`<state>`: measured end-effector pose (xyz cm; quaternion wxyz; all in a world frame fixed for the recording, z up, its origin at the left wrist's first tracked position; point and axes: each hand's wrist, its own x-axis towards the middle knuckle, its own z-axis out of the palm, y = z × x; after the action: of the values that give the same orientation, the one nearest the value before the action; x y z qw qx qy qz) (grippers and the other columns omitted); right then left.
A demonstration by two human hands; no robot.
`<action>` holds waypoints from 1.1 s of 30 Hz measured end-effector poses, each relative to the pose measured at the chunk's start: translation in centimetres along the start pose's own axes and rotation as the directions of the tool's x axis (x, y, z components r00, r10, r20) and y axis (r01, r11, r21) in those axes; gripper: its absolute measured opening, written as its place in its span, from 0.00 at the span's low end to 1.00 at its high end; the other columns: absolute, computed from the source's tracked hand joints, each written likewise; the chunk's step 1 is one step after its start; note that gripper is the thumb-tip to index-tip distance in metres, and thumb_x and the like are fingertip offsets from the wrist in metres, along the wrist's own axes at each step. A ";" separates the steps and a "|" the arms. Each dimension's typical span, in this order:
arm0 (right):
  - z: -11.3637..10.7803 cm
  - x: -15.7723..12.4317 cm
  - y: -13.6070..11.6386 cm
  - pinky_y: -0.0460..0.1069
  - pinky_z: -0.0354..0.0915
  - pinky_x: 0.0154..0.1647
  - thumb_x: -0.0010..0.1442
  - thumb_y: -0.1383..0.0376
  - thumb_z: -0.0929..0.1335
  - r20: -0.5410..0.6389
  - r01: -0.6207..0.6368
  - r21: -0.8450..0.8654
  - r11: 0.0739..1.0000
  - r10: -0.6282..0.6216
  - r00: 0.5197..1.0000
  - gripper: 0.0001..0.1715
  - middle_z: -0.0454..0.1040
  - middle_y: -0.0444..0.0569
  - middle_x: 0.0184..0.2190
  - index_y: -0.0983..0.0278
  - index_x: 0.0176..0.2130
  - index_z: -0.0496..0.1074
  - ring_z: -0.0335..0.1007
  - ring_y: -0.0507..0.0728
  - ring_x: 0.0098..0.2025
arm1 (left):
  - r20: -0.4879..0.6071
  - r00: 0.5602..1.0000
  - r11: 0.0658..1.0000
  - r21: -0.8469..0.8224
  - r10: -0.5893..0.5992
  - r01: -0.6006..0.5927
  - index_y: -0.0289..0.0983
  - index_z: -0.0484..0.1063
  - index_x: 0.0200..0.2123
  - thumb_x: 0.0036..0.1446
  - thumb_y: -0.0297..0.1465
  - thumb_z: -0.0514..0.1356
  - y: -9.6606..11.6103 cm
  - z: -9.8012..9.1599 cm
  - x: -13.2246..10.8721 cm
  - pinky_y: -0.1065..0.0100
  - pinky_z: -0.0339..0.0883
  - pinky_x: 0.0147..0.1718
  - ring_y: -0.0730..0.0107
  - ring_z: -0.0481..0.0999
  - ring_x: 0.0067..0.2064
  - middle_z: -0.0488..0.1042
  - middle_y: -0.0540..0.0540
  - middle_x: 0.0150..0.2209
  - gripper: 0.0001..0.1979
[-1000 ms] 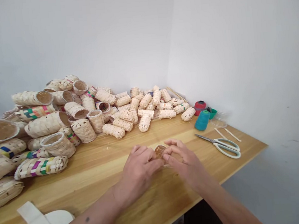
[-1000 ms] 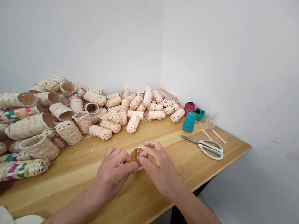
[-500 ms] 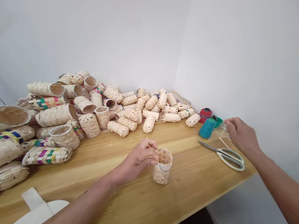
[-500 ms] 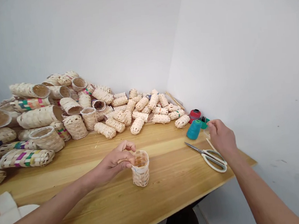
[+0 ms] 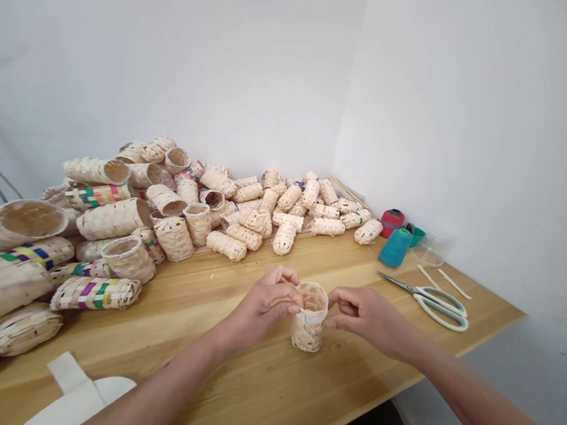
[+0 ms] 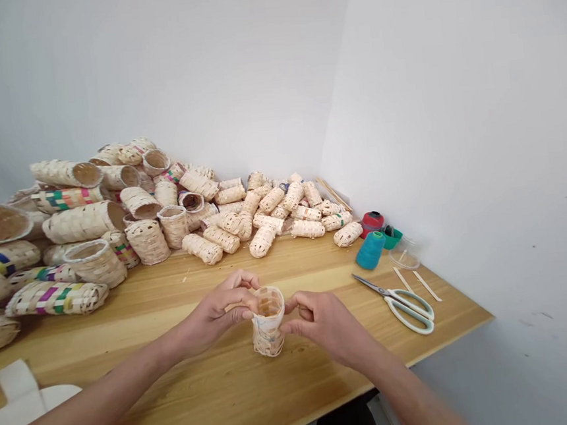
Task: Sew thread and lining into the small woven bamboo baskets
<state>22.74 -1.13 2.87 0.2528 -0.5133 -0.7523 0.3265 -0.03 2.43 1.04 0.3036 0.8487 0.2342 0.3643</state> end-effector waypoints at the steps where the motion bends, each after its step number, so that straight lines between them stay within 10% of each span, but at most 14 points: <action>1: -0.1 0.1 0.3 0.46 0.45 0.23 0.55 0.59 0.69 -0.019 -0.008 0.044 0.999 0.008 1.000 0.10 0.56 0.38 0.18 0.62 0.27 0.73 0.49 0.50 0.22 | -0.009 1.000 1.000 0.002 0.000 0.001 0.36 0.72 0.31 0.63 0.39 0.50 -0.1 0.0 0.0 0.64 0.64 0.47 0.66 0.67 0.45 0.63 0.45 0.40 0.17; 10: -0.5 1.5 -1.6 0.45 0.53 0.25 0.55 0.52 0.69 -0.133 0.114 0.701 0.704 -0.028 0.991 0.17 0.69 0.47 0.37 0.62 0.27 0.67 0.62 0.52 0.32 | -0.057 0.998 0.998 0.045 0.034 -0.032 0.35 0.72 0.31 0.62 0.38 0.51 -0.3 0.2 0.2 0.64 0.66 0.45 0.66 0.68 0.44 0.65 0.44 0.39 0.15; 13: -0.1 2.4 -2.6 0.44 0.50 0.20 0.55 0.51 0.69 -0.060 0.058 0.780 0.623 -0.018 0.998 0.18 0.68 0.44 0.27 0.61 0.27 0.64 0.62 0.52 0.27 | -0.039 0.997 0.997 0.056 0.059 -0.057 0.36 0.72 0.32 0.62 0.33 0.52 -0.3 0.2 0.0 0.64 0.65 0.46 0.66 0.67 0.45 0.65 0.44 0.39 0.11; 18: -0.3 4.0 -2.5 0.42 0.43 0.19 0.54 0.56 0.71 -0.059 0.052 0.822 0.567 -0.006 0.998 0.16 0.53 0.36 0.15 0.64 0.26 0.65 0.43 0.46 0.18 | -0.023 0.999 0.999 -0.023 0.039 -0.039 0.36 0.73 0.33 0.61 0.32 0.53 -0.2 0.3 0.1 0.63 0.65 0.43 0.66 0.67 0.42 0.64 0.45 0.38 0.10; 33: -2.6 5.1 2.2 0.41 0.47 0.14 0.49 0.54 0.74 -0.242 0.141 0.818 0.557 0.112 0.964 0.21 0.49 0.35 0.18 0.62 0.27 0.61 0.43 0.46 0.17 | 0.007 1.000 0.998 -0.061 0.009 -0.009 0.37 0.73 0.32 0.62 0.34 0.53 -0.3 0.3 0.1 0.65 0.64 0.46 0.68 0.67 0.42 0.63 0.46 0.38 0.11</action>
<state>24.17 4.81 3.22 0.5656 -0.3665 -0.4729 0.5676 0.19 2.58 0.73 0.3288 0.8414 0.2180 0.3694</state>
